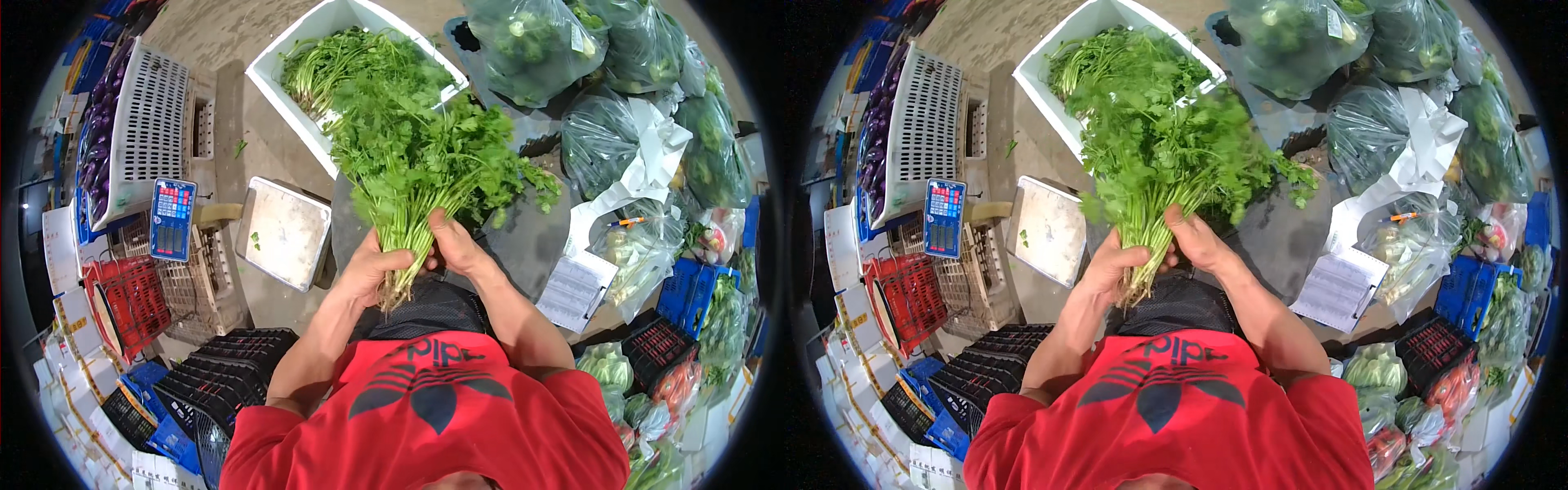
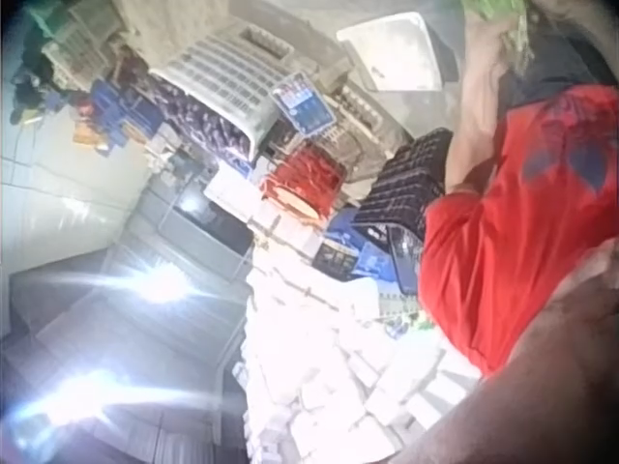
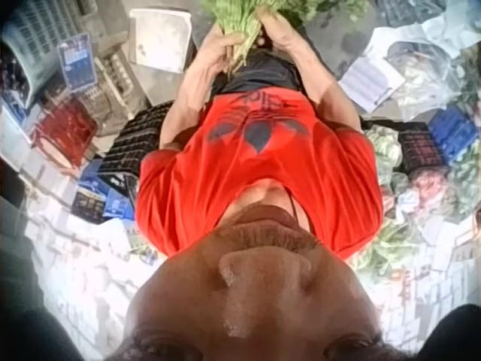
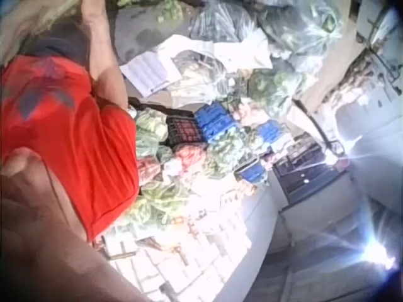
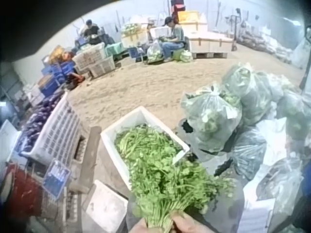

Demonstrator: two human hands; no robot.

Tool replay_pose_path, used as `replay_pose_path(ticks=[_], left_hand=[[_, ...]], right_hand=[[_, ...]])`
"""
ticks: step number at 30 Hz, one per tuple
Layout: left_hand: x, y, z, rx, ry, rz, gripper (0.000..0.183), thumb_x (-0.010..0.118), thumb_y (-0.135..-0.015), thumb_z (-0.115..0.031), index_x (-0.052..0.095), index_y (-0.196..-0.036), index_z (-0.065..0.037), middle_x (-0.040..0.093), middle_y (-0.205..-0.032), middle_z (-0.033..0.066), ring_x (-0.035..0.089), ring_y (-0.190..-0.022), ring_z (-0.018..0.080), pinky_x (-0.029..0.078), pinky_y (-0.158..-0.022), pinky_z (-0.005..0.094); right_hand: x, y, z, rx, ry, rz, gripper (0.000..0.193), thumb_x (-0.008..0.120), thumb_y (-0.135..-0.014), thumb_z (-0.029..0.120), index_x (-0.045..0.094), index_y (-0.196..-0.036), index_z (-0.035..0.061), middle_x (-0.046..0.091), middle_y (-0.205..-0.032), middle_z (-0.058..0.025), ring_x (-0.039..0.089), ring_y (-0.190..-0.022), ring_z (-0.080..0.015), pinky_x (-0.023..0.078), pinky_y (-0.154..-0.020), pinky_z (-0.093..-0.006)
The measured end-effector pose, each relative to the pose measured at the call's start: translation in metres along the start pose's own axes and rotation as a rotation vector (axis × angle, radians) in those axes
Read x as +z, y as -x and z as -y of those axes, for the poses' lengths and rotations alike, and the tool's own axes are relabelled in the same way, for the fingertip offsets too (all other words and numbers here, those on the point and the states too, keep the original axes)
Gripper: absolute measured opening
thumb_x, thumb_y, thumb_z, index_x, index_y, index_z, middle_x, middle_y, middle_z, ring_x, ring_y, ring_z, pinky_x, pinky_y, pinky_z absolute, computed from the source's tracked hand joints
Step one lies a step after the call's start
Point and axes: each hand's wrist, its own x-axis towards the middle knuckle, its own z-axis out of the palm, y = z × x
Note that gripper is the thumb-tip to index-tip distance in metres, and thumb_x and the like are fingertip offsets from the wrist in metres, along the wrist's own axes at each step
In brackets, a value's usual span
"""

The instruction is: Trimming and sorting bunches of herbs in a produce warehouse distribution setting.

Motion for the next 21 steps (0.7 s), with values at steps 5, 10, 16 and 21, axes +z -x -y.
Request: replay_pose_path(ticks=[5, 10, 16, 21], left_hand=[[-0.012, 0.000, 0.004, -0.090, 0.443, 0.171, 0.067, 0.070, -0.086, -0.008, 0.041, -0.147, -0.005, 0.064, -0.128, 0.0220, 0.064, -0.116, 0.0476, 0.058, -0.091, 0.0595], [-0.015, -0.002, 0.010, -0.086, 0.185, 0.098, 0.066, 0.081, -0.084, -0.028, 0.050, -0.137, -0.002, 0.069, -0.112, 0.0190, 0.071, -0.099, 0.0396, 0.063, -0.078, 0.0485], [-0.003, -0.011, 0.018, 0.072, 0.151, -0.154, 0.062, 0.082, -0.080, -0.012, 0.053, -0.134, -0.004, 0.069, -0.108, 0.0107, 0.072, -0.079, 0.0215, 0.064, -0.066, 0.0375], [-0.005, -0.011, 0.010, 0.059, 0.162, -0.061, 0.065, 0.082, -0.081, -0.013, 0.051, -0.137, -0.004, 0.069, -0.114, 0.0095, 0.071, -0.094, 0.0219, 0.062, -0.081, 0.0372]], right_hand=[[0.022, 0.000, 0.017, -0.028, -0.019, -0.156, 0.080, 0.042, -0.093, 0.079, 0.061, -0.119, 0.0056, 0.064, -0.091, 0.0007, 0.052, -0.070, -0.0056, 0.036, -0.050, -0.0204], [0.014, -0.001, 0.010, -0.045, 0.146, -0.168, 0.070, 0.049, -0.097, 0.070, 0.068, -0.114, 0.0044, 0.069, -0.096, -0.0032, 0.060, -0.086, -0.0135, 0.050, -0.078, -0.0315], [0.014, -0.003, 0.017, -0.213, -0.031, -0.149, 0.063, 0.063, -0.096, 0.059, 0.061, -0.125, 0.0035, 0.066, -0.111, -0.0018, 0.058, -0.102, -0.0122, 0.047, -0.091, -0.0305], [0.019, 0.023, 0.053, -0.153, 0.163, -0.257, 0.041, 0.065, -0.101, 0.022, 0.054, -0.133, -0.0012, 0.066, -0.121, -0.0072, 0.059, -0.110, -0.0126, 0.047, -0.098, -0.0305]])
